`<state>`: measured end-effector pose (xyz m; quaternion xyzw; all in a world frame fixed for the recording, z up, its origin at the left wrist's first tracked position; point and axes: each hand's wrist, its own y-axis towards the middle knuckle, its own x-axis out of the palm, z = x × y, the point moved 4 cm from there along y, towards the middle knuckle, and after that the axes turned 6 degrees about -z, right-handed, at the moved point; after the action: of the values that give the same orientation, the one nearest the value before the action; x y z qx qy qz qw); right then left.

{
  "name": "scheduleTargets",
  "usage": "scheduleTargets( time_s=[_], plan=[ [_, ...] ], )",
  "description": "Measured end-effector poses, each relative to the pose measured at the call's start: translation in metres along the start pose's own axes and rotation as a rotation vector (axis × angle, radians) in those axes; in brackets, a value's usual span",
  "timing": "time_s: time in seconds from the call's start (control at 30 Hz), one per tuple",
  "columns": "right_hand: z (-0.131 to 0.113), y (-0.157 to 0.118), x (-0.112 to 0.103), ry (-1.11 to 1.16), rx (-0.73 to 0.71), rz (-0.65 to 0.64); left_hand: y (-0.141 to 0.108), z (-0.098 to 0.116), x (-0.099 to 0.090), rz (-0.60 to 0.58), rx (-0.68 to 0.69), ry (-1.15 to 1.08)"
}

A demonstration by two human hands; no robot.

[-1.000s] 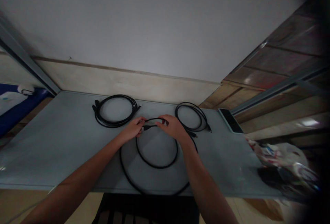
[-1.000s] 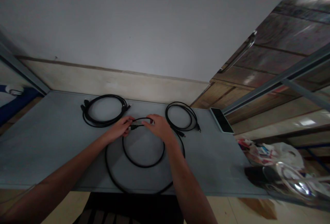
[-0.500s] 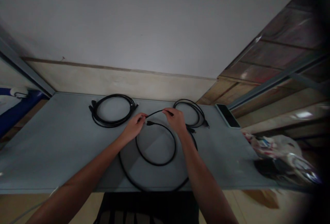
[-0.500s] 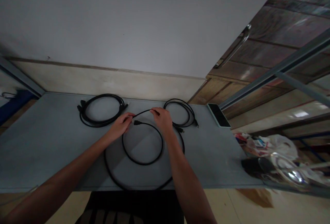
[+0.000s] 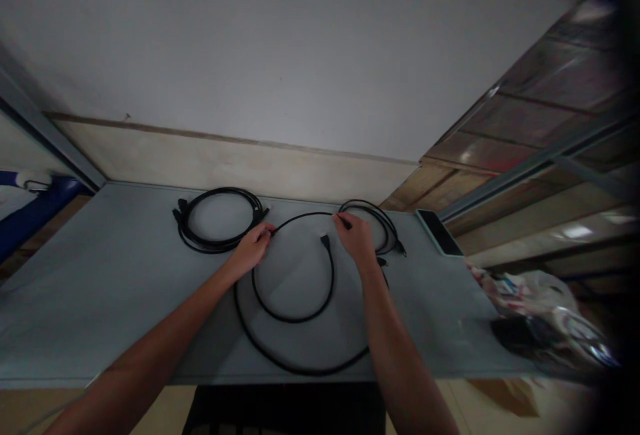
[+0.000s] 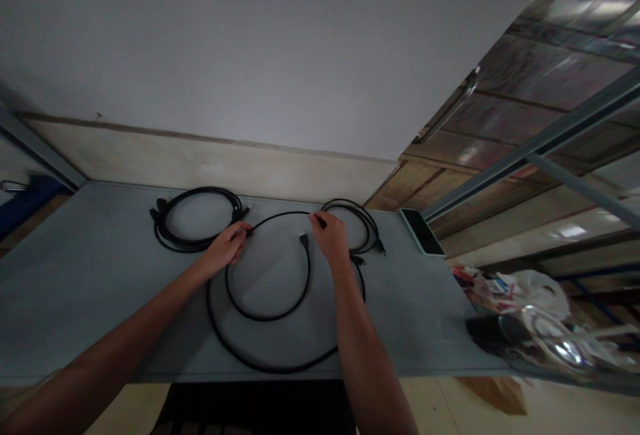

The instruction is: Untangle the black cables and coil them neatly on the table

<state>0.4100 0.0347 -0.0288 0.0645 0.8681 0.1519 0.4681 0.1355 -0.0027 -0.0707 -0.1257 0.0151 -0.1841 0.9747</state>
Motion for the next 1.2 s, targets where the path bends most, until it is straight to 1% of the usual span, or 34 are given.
scheduleTargets(
  time_s=[0.07, 0.2, 0.3, 0.37, 0.43, 0.5, 0.53, 0.57, 0.6, 0.7, 0.77, 0.8, 0.87, 0.9, 0.97, 1.03, 1.13, 1.2],
  plan=[
    [-0.004, -0.001, 0.005, 0.008, -0.083, -0.071, 0.001, -0.002, -0.005, 0.015, -0.006, 0.022],
    [-0.017, -0.004, 0.002, 0.092, -0.188, -0.124, 0.0, -0.002, -0.005, 0.02, 0.006, 0.15],
    [-0.029, -0.007, 0.001, 0.121, -0.245, -0.189, -0.002, 0.004, -0.003, 0.014, 0.054, 0.219],
    [-0.035, -0.01, 0.005, 0.086, -0.261, -0.228, -0.002, 0.009, 0.0, -0.02, 0.114, 0.283],
    [-0.043, -0.015, 0.014, 0.054, -0.291, -0.308, -0.003, 0.014, 0.004, -0.069, 0.194, 0.367],
    [-0.053, -0.022, 0.028, 0.061, -0.341, -0.447, -0.004, 0.018, 0.006, -0.104, 0.246, 0.433],
    [-0.059, -0.026, 0.035, 0.075, -0.366, -0.52, -0.004, 0.018, 0.007, -0.113, 0.253, 0.452],
    [-0.064, -0.03, 0.042, 0.08, -0.383, -0.564, -0.004, 0.018, 0.007, -0.118, 0.25, 0.462],
    [-0.068, -0.033, 0.046, 0.078, -0.392, -0.581, -0.004, 0.018, 0.008, -0.119, 0.246, 0.466],
    [-0.071, -0.033, 0.052, 0.071, -0.382, -0.553, -0.003, 0.017, 0.009, -0.102, 0.239, 0.434],
    [-0.063, -0.028, 0.047, 0.082, -0.344, -0.502, -0.001, 0.013, 0.011, -0.103, 0.166, 0.337],
    [-0.057, -0.025, 0.042, 0.082, -0.315, -0.457, -0.001, 0.01, 0.012, -0.117, 0.111, 0.261],
    [-0.042, -0.016, 0.03, 0.067, -0.237, -0.323, 0.0, 0.006, 0.016, -0.148, 0.018, 0.089],
    [-0.034, -0.012, 0.023, 0.058, -0.192, -0.241, -0.001, 0.005, 0.018, -0.162, -0.005, 0.016],
    [-0.024, -0.007, 0.013, 0.06, -0.122, -0.12, -0.004, 0.007, 0.02, -0.183, -0.004, -0.069],
    [-0.022, -0.006, 0.008, 0.063, -0.092, -0.051, -0.007, 0.01, 0.018, -0.186, 0.0, -0.083],
    [-0.023, -0.006, 0.005, 0.056, -0.086, -0.023, -0.01, 0.014, 0.011, -0.183, -0.016, -0.079],
    [-0.018, -0.005, 0.0, 0.048, -0.045, 0.021, -0.01, 0.016, 0.006, -0.184, -0.034, -0.093]
  ],
)
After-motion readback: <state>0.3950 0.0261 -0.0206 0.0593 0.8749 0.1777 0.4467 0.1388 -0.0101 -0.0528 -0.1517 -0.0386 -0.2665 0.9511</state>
